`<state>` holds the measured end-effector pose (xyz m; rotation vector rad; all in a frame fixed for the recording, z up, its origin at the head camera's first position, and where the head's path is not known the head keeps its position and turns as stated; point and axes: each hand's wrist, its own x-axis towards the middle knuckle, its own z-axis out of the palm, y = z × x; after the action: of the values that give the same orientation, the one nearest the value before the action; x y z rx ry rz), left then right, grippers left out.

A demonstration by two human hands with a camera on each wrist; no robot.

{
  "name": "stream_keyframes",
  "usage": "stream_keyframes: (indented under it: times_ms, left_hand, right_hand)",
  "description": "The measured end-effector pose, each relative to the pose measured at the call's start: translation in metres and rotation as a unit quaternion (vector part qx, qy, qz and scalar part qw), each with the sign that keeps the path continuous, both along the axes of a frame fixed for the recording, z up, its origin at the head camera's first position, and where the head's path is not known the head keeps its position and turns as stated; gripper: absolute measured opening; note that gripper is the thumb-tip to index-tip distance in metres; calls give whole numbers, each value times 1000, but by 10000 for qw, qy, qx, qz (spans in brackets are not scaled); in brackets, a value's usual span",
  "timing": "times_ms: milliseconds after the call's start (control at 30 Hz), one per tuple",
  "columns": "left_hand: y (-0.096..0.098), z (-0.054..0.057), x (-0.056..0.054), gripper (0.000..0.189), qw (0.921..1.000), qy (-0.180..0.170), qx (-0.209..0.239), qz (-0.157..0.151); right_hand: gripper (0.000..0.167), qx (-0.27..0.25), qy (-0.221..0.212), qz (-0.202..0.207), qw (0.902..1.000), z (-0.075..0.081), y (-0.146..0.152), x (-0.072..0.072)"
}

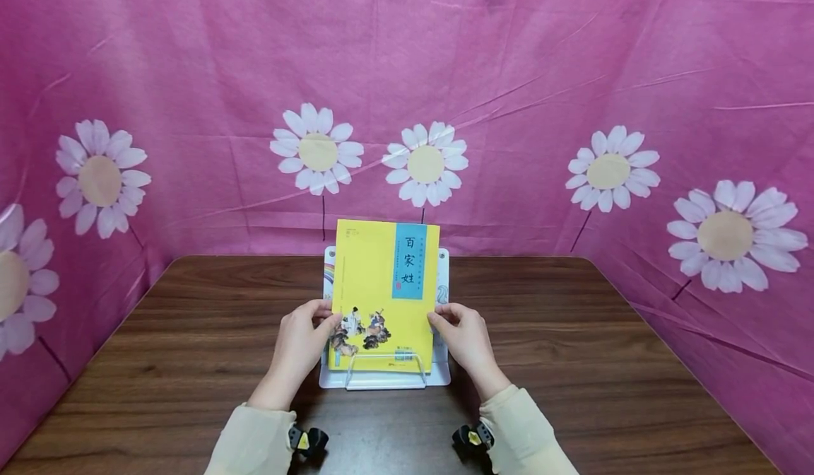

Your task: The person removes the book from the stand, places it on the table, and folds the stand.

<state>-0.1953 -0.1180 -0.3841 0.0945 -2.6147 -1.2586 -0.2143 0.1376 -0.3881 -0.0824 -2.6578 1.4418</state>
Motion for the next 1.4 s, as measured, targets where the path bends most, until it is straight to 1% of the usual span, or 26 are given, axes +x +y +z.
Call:
stream_keyframes:
  times_ms: [167,400,533,700,867,1167,1400]
  left_hand:
    - [1,0,0,27,9997,210,34,81]
    - [1,1,1,29,9992,333,123,158]
    - [2,1,1,28,9982,538,184,192]
    - [2,1,0,26,9961,775,361,226]
    - [1,0,-1,27,9939,917,534,295]
    - [-3,4,0,27,9910,1179,335,538]
    - [-3,6,1,26,9897,1271,394,530]
  right_hand:
    - [21,-107,74,-83,9999,1,-2,0]
    - [19,-194,255,-153,9994,0,-4,-1]
    - [19,-302,366,-165,9987,-1,-4,-1]
    - [20,-527,619,-94,9966,-1,-5,0]
    - [19,-606,869,-2,9944,0,-6,1]
    - [20,-512,1095,359,9920,3,-9,7]
    - [18,-540,1316,326,9893,4,-9,7]
